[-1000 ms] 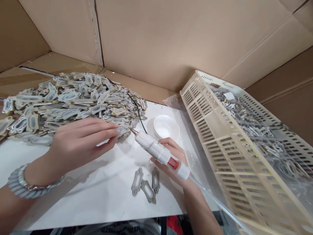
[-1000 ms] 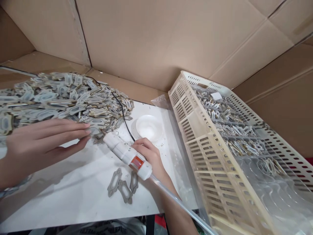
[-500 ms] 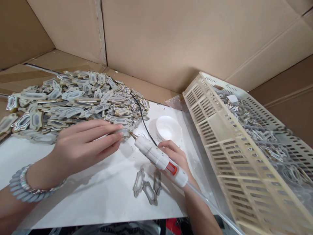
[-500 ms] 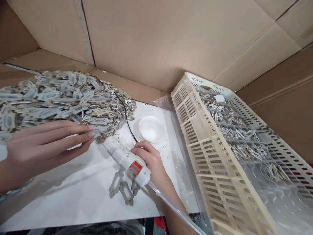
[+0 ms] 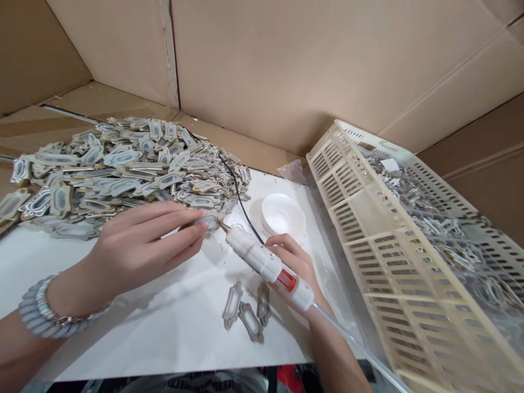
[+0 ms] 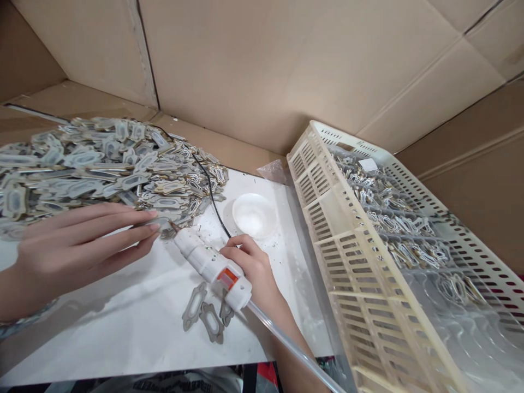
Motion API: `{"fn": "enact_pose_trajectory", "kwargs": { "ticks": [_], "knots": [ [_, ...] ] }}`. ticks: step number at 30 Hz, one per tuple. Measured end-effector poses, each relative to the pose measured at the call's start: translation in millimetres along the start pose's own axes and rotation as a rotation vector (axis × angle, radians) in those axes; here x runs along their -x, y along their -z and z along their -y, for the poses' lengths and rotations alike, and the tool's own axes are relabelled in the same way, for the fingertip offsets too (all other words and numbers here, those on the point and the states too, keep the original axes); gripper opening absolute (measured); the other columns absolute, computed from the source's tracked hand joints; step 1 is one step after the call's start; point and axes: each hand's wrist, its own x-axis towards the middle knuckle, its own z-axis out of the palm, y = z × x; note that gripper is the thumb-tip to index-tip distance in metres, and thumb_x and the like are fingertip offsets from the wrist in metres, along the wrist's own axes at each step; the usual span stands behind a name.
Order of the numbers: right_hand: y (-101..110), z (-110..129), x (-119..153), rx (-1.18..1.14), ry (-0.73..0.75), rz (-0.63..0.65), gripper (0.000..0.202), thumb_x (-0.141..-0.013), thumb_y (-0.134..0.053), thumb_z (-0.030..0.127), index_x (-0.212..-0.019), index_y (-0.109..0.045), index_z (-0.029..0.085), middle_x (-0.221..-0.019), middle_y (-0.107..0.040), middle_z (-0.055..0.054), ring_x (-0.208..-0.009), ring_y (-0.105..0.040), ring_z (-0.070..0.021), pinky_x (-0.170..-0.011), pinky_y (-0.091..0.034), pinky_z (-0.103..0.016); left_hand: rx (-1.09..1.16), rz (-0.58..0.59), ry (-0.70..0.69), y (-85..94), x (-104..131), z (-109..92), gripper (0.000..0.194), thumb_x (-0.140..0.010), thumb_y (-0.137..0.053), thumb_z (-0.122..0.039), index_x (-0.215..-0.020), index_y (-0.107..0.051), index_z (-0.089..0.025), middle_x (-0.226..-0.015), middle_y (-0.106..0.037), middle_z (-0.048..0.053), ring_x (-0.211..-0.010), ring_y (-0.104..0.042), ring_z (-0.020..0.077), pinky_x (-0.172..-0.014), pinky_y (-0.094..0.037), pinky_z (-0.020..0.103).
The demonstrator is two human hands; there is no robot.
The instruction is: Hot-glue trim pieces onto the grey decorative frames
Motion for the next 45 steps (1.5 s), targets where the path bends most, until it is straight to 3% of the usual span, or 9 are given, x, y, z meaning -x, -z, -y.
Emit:
{"fn": "enact_pose_trajectory", "kwargs": {
  "ticks": [8, 16, 22, 26, 32, 35, 40, 43, 45],
  "knots": [
    [0.6, 0.1, 0.3, 0.01, -0.047, -0.006, 0.018, -0.078, -0.058, 0.013, -0.085, -0.072, 0.023, -0.093, -0.064, -0.004, -0.062, -0.058, -0.0132, -0.062, -0.051, -0.027, -0.128, 0.001, -0.079, 1.2, 0.1, -0.9, 0.016, -0.078, -0.077, -0.018, -0.087, -0.067, -0.026, -0.089, -0.078, -0.004, -0.077, -0.074, 0.0147, -0.079, -0.065, 0.026],
    [1.7, 3.0, -0.2, 0.014, -0.088, -0.081, 0.012, -0.083, -0.062, 0.017, -0.072, -0.064, 0.022, -0.089, -0.065, -0.003, -0.069, -0.061, -0.0146, -0.066, -0.05, -0.026, 0.0, -0.003, 0.07, 1.5, -1.8, -1.8, 0.016, -0.076, -0.078, -0.022, -0.084, -0.07, -0.033, -0.087, -0.077, -0.01, -0.077, -0.073, 0.0106, -0.083, -0.063, 0.02],
    [0.6, 8.2, -1.7, -0.127, -0.256, -0.224, 0.014, -0.085, -0.067, 0.035, -0.079, -0.068, 0.022, -0.085, -0.07, -0.004, -0.067, -0.061, -0.0171, -0.063, -0.051, -0.03, 0.376, 0.03, 0.367, -5.8, -6.5, -25.1, 0.006, -0.084, -0.071, -0.026, -0.09, -0.069, -0.028, -0.086, -0.077, -0.006, -0.076, -0.072, 0.0099, -0.076, -0.061, 0.019],
    [-4.4, 10.4, 0.5, -0.363, -0.395, -0.244, 0.024, -0.084, -0.066, 0.046, -0.085, -0.071, 0.022, -0.066, -0.065, 0.0, -0.056, -0.056, -0.0148, -0.055, -0.048, -0.028, 0.576, 0.104, 0.608, -18.5, -8.3, -47.0, 0.014, -0.08, -0.071, -0.031, -0.094, -0.068, -0.027, -0.088, -0.076, -0.004, -0.079, -0.073, 0.0119, -0.076, -0.062, 0.019],
    [-11.2, 13.5, 0.5, -0.549, -0.46, -0.39, 0.028, -0.08, -0.071, 0.047, -0.088, -0.067, 0.021, -0.056, -0.056, 0.005, -0.05, -0.053, -0.0127, -0.052, -0.048, -0.026, 0.78, 0.229, 0.822, -38.0, -17.6, -70.7, 0.03, -0.074, -0.073, -0.034, -0.1, -0.061, -0.024, -0.088, -0.077, -0.001, -0.086, -0.075, 0.0177, -0.076, -0.061, 0.025],
    [-10.3, 11.1, 2.0, -0.586, -0.45, -0.403, 0.027, -0.073, -0.077, 0.041, -0.089, -0.067, 0.022, -0.064, -0.062, 0.003, -0.057, -0.058, -0.014, -0.059, -0.052, -0.027, 0.846, 0.242, 0.901, -43.5, -21.2, -75.1, 0.034, -0.073, -0.074, -0.035, -0.1, -0.056, -0.025, -0.085, -0.077, -0.001, -0.087, -0.075, 0.0186, -0.076, -0.06, 0.027],
    [-8.0, 9.6, 3.4, -0.547, -0.486, -0.277, 0.032, -0.069, -0.08, 0.041, -0.093, -0.072, 0.022, -0.082, -0.073, -0.003, -0.071, -0.067, -0.0206, -0.068, -0.058, -0.034, 0.906, 0.195, 0.93, -43.9, -23.9, -80.7, 0.033, -0.072, -0.074, -0.032, -0.096, -0.054, -0.023, -0.084, -0.077, -0.001, -0.087, -0.075, 0.0185, -0.082, -0.061, 0.03],
    [-7.1, 11.9, 2.2, -0.652, -0.481, -0.269, 0.03, -0.069, -0.08, 0.039, -0.092, -0.071, 0.022, -0.094, -0.077, -0.006, -0.088, -0.072, -0.0246, -0.081, -0.059, -0.038, 0.958, 0.206, 0.942, -42.6, -25.2, -81.3, 0.033, -0.071, -0.075, -0.03, -0.094, -0.053, -0.023, -0.083, -0.077, 0.0, -0.088, -0.075, 0.0185, -0.088, -0.061, 0.032],
    [-6.0, 13.3, 1.7, -0.761, -0.477, -0.27, 0.031, -0.068, -0.081, 0.038, -0.092, -0.068, 0.022, -0.095, -0.078, -0.007, -0.09, -0.073, -0.0246, -0.083, -0.06, -0.038, 1.109, 0.244, 1.013, -42.7, -26.4, -78.2, 0.039, -0.069, -0.079, -0.031, -0.096, -0.051, -0.023, -0.084, -0.077, 0.001, -0.084, -0.074, 0.0186, -0.085, -0.062, 0.033]
  ]
}}
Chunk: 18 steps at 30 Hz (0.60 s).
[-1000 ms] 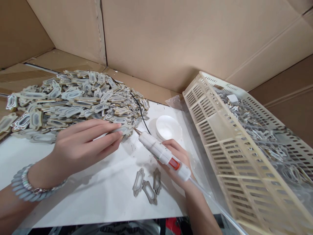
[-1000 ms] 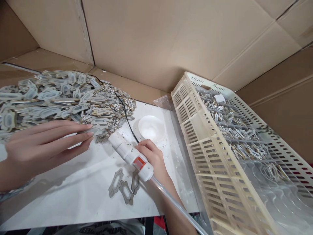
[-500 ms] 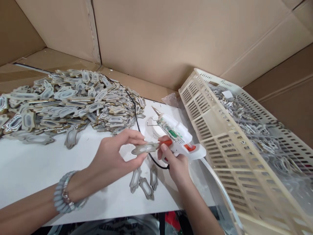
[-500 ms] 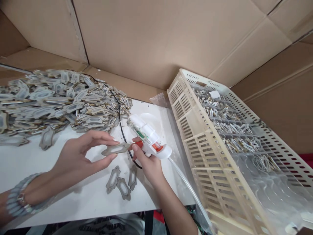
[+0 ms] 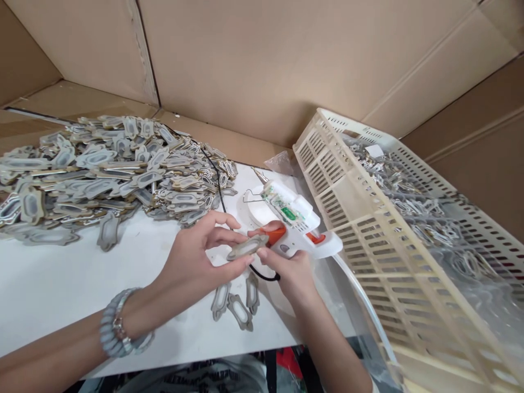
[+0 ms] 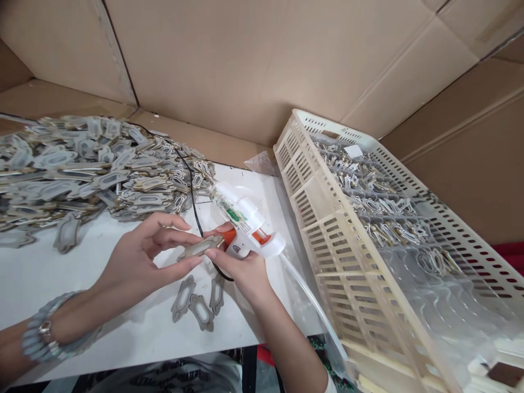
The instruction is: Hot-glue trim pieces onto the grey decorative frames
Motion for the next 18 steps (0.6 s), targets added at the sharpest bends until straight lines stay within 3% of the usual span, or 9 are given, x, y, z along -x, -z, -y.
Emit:
{"fn": "enact_pose_trajectory", "kwargs": {
  "ticks": [4, 6, 8, 12, 18],
  "knots": [
    [2.9, 1.6, 1.1, -0.142, -0.011, 0.068, 0.042, -0.064, -0.086, 0.044, -0.095, -0.066, 0.022, -0.09, -0.077, -0.005, -0.069, -0.07, -0.0194, -0.07, -0.06, -0.035, 0.56, 0.25, 0.432, 6.4, -6.8, 0.7, 0.043, -0.072, -0.082, -0.047, -0.091, -0.053, -0.021, -0.079, -0.074, 0.001, -0.068, -0.069, 0.0138, -0.066, -0.06, 0.025],
    [5.2, 1.4, 1.9, -0.183, -0.03, 0.088, 0.05, -0.06, -0.089, 0.048, -0.097, -0.067, 0.022, -0.087, -0.076, -0.005, -0.057, -0.063, -0.0152, -0.061, -0.058, -0.031, 0.803, 0.383, 0.68, 7.2, -7.0, 1.9, 0.041, -0.076, -0.079, -0.05, -0.09, -0.057, -0.019, -0.082, -0.072, 0.001, -0.073, -0.069, 0.0125, -0.072, -0.061, 0.026],
    [7.1, 0.9, 2.7, -0.197, -0.074, 0.104, 0.055, -0.056, -0.092, 0.05, -0.097, -0.068, 0.021, -0.082, -0.075, -0.003, -0.051, -0.058, -0.0123, -0.054, -0.054, -0.028, 0.95, 0.489, 0.828, 6.1, -4.0, 3.4, 0.039, -0.078, -0.079, -0.045, -0.1, -0.062, -0.017, -0.09, -0.072, 0.003, -0.079, -0.071, 0.0129, -0.079, -0.061, 0.027],
    [8.0, 0.4, 3.7, -0.165, -0.098, 0.124, 0.054, -0.054, -0.093, 0.054, -0.09, -0.068, 0.021, -0.078, -0.072, -0.002, -0.058, -0.063, -0.014, -0.059, -0.054, -0.027, 1.08, 0.599, 0.816, 1.7, 4.6, 7.2, 0.041, -0.084, -0.075, -0.035, -0.118, -0.062, -0.017, -0.098, -0.073, 0.005, -0.08, -0.072, 0.0124, -0.077, -0.059, 0.021],
    [5.7, -1.9, 3.4, -0.069, -0.042, 0.143, 0.051, -0.057, -0.088, 0.064, -0.075, -0.066, 0.021, -0.068, -0.066, -0.001, -0.059, -0.059, -0.0145, -0.056, -0.053, -0.028, 1.24, 0.658, 0.78, -2.7, 9.6, 12.6, 0.041, -0.084, -0.076, -0.027, -0.121, -0.061, -0.02, -0.097, -0.073, 0.005, -0.078, -0.072, 0.0114, -0.077, -0.06, 0.021]
  ]
}}
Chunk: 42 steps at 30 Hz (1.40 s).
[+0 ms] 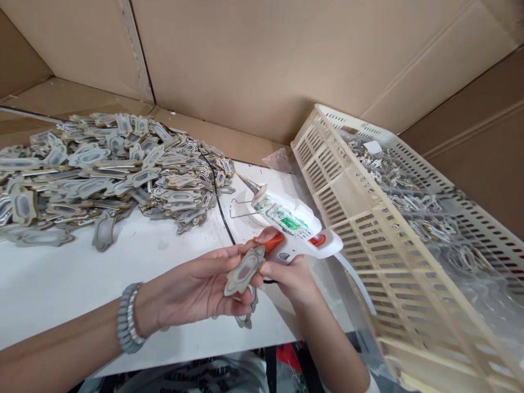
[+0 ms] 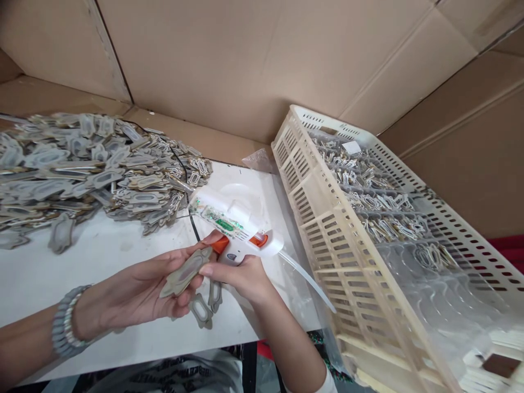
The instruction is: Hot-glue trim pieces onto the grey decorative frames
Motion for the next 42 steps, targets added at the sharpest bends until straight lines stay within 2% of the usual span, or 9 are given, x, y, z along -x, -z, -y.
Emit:
{"fn": "enact_pose_trajectory", "kwargs": {
  "ticks": [3, 6, 12, 15, 17, 20, 25, 30, 42],
  "knots": [
    [2.6, 0.2, -1.3, 0.042, 0.106, -0.042, 0.047, -0.066, -0.082, 0.064, -0.077, -0.066, 0.022, -0.06, -0.061, 0.002, -0.051, -0.052, -0.0124, -0.052, -0.05, -0.028, -0.058, -0.013, -0.062, -1.9, 2.5, -5.7, 0.041, -0.079, -0.081, -0.029, -0.115, -0.063, -0.019, -0.092, -0.073, 0.003, -0.078, -0.072, 0.0111, -0.076, -0.06, 0.02],
    [7.1, 3.0, -3.4, 0.142, 0.233, -0.056, 0.039, -0.079, -0.073, 0.061, -0.084, -0.068, 0.023, -0.073, -0.069, -0.001, -0.049, -0.049, -0.011, -0.052, -0.05, -0.028, -0.315, -0.12, -0.251, -4.7, 9.4, -23.5, 0.043, -0.073, -0.086, -0.03, -0.109, -0.065, -0.023, -0.091, -0.073, 0.0, -0.081, -0.072, 0.0113, -0.079, -0.062, 0.021],
    [7.3, 7.6, -5.3, 0.486, 0.382, -0.103, 0.013, -0.082, -0.072, 0.033, -0.078, -0.067, 0.022, -0.083, -0.071, -0.002, -0.059, -0.062, -0.0139, -0.057, -0.053, -0.026, -1.097, -0.61, -0.996, -2.7, 24.3, -64.3, 0.032, -0.068, -0.087, -0.025, -0.096, -0.071, -0.019, -0.09, -0.075, 0.004, -0.077, -0.072, 0.0115, -0.066, -0.061, 0.016],
    [4.9, 5.4, -5.8, 0.637, 0.522, -0.043, 0.003, -0.083, -0.069, 0.02, -0.085, -0.068, 0.022, -0.099, -0.073, -0.005, -0.075, -0.069, -0.0164, -0.067, -0.055, -0.027, -1.318, -0.723, -1.311, -2.1, 27.8, -67.5, 0.03, -0.068, -0.085, -0.018, -0.094, -0.069, -0.019, -0.097, -0.076, 0.004, -0.09, -0.073, 0.0132, -0.075, -0.063, 0.018],
    [4.6, 2.7, -6.4, 0.686, 0.591, 0.01, 0.008, -0.086, -0.065, 0.017, -0.089, -0.069, 0.023, -0.102, -0.074, -0.005, -0.079, -0.07, -0.0164, -0.07, -0.056, -0.027, -1.414, -0.746, -1.416, -2.4, 29.3, -64.5, 0.031, -0.07, -0.083, -0.015, -0.096, -0.068, -0.019, -0.1, -0.075, 0.004, -0.098, -0.073, 0.0142, -0.085, -0.063, 0.022],
    [5.7, -0.4, -7.3, 0.726, 0.612, 0.037, 0.008, -0.089, -0.063, 0.019, -0.093, -0.069, 0.023, -0.098, -0.075, -0.005, -0.079, -0.071, -0.0174, -0.069, -0.056, -0.028, -1.539, -0.761, -1.466, -1.8, 31.2, -59.5, 0.031, -0.072, -0.082, -0.013, -0.099, -0.067, -0.02, -0.101, -0.075, 0.003, -0.1, -0.073, 0.0148, -0.094, -0.063, 0.028],
    [5.7, 1.4, -7.5, 0.754, 0.63, 0.072, 0.011, -0.092, -0.056, 0.019, -0.092, -0.066, 0.022, -0.098, -0.075, -0.007, -0.08, -0.071, -0.0181, -0.067, -0.055, -0.029, -1.643, -0.699, -1.556, 3.0, 33.5, -58.6, 0.035, -0.072, -0.083, -0.012, -0.102, -0.069, -0.022, -0.099, -0.075, 0.0, -0.098, -0.073, 0.0122, -0.09, -0.062, 0.021],
    [4.2, 3.4, -8.5, 0.781, 0.659, 0.107, 0.012, -0.093, -0.052, 0.019, -0.092, -0.065, 0.022, -0.096, -0.075, -0.007, -0.083, -0.071, -0.0177, -0.067, -0.055, -0.028, -1.615, -0.648, -1.526, 8.0, 35.3, -58.1, 0.037, -0.073, -0.082, -0.014, -0.106, -0.07, -0.025, -0.102, -0.075, -0.002, -0.099, -0.073, 0.0118, -0.096, -0.061, 0.022],
    [4.1, 5.4, -9.8, 0.814, 0.632, 0.107, 0.015, -0.093, -0.051, 0.023, -0.089, -0.066, 0.022, -0.093, -0.074, -0.007, -0.078, -0.07, -0.0179, -0.066, -0.054, -0.028, -1.591, -0.692, -1.473, 9.2, 36.4, -54.3, 0.038, -0.07, -0.084, -0.016, -0.104, -0.072, -0.029, -0.1, -0.076, 0.0, -0.097, -0.074, 0.0158, -0.094, -0.062, 0.027]
  ]
}}
